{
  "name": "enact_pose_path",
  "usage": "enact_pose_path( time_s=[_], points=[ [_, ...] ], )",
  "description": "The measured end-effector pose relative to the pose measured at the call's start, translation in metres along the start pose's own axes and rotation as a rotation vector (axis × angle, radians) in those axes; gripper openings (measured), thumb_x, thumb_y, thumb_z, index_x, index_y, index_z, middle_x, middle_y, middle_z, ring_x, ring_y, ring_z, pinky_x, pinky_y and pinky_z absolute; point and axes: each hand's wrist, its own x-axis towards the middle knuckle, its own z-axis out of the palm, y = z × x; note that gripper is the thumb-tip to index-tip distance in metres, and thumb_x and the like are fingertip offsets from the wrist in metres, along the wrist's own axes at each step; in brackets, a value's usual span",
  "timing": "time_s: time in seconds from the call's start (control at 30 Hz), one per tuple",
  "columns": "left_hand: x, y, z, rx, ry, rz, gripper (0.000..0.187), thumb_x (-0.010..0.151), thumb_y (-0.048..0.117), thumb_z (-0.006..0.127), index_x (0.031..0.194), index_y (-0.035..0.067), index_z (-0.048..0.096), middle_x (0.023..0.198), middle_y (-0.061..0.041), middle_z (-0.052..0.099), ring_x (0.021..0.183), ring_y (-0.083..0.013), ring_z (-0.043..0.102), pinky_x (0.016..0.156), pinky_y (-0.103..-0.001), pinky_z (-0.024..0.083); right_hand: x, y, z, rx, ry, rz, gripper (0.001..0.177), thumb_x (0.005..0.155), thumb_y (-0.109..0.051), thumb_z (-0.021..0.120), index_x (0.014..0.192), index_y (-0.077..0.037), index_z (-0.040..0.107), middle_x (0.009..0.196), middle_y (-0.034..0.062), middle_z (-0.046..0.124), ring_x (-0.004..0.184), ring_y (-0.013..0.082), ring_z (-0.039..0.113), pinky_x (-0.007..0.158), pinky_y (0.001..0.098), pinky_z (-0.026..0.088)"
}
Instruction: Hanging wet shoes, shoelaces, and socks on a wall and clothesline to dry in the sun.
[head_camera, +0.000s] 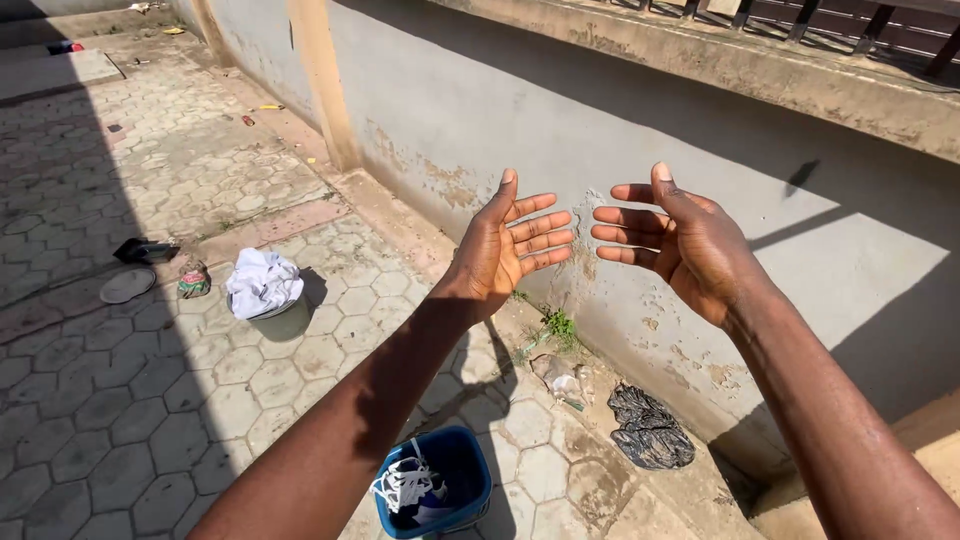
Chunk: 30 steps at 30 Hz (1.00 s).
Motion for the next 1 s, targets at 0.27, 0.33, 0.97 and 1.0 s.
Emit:
enact_pose_path(
  time_s=[0.27, 0.33, 0.97, 1.0],
  points=[
    [-0.134, -0.031, -0.108, 0.047, 0.252, -0.162, 0.092, 0.092, 0.072, 0.048, 0.145, -0.003, 0.05, 0.131, -0.021, 0.066, 0.114, -0.0287, 0.067, 0.098, -0.042, 0.056, -0.001, 0.115, 0.104, -0.015, -0.169, 0.273, 0.063, 0.1, -0.053, 0.044, 0.129, 0.001, 0.059, 0.113, 0.0187, 0.074, 0.103, 0.0264, 0.074, 0.088, 0.042, 0.062],
    [-0.153, -0.045, -0.139, 0.06, 0.262, -0.204, 0.09, 0.091, 0.071, 0.048, 0.145, -0.001, 0.051, 0.13, -0.018, 0.068, 0.113, -0.0257, 0.069, 0.099, -0.041, 0.057, 0.002, 0.139, 0.125, -0.004, -0.189, 0.319, 0.062, 0.098, -0.052, 0.046, 0.128, 0.001, 0.059, 0.114, 0.0186, 0.075, 0.103, 0.0256, 0.076, 0.086, 0.0416, 0.063],
    [-0.238, -0.192, -0.394, -0.048, 0.467, -0.643, 0.084, 0.09, 0.074, 0.05, 0.136, 0.004, 0.058, 0.111, -0.012, 0.073, 0.098, -0.0235, 0.072, 0.084, -0.038, 0.06, 0.026, 0.467, 0.236, -0.244, -0.153, 0.699, 0.044, 0.094, -0.04, 0.065, 0.124, -0.008, 0.069, 0.107, 0.0099, 0.078, 0.094, 0.018, 0.072, 0.079, 0.0363, 0.061],
    [-0.236, -0.206, -0.409, -0.037, 0.465, -0.666, 0.085, 0.089, 0.075, 0.049, 0.136, 0.005, 0.058, 0.11, -0.01, 0.072, 0.098, -0.0225, 0.072, 0.082, -0.038, 0.06, 0.029, 0.499, 0.234, -0.285, -0.159, 0.715, 0.042, 0.091, -0.037, 0.068, 0.124, -0.01, 0.07, 0.106, 0.0081, 0.078, 0.089, 0.0169, 0.071, 0.078, 0.0361, 0.061]
  ],
)
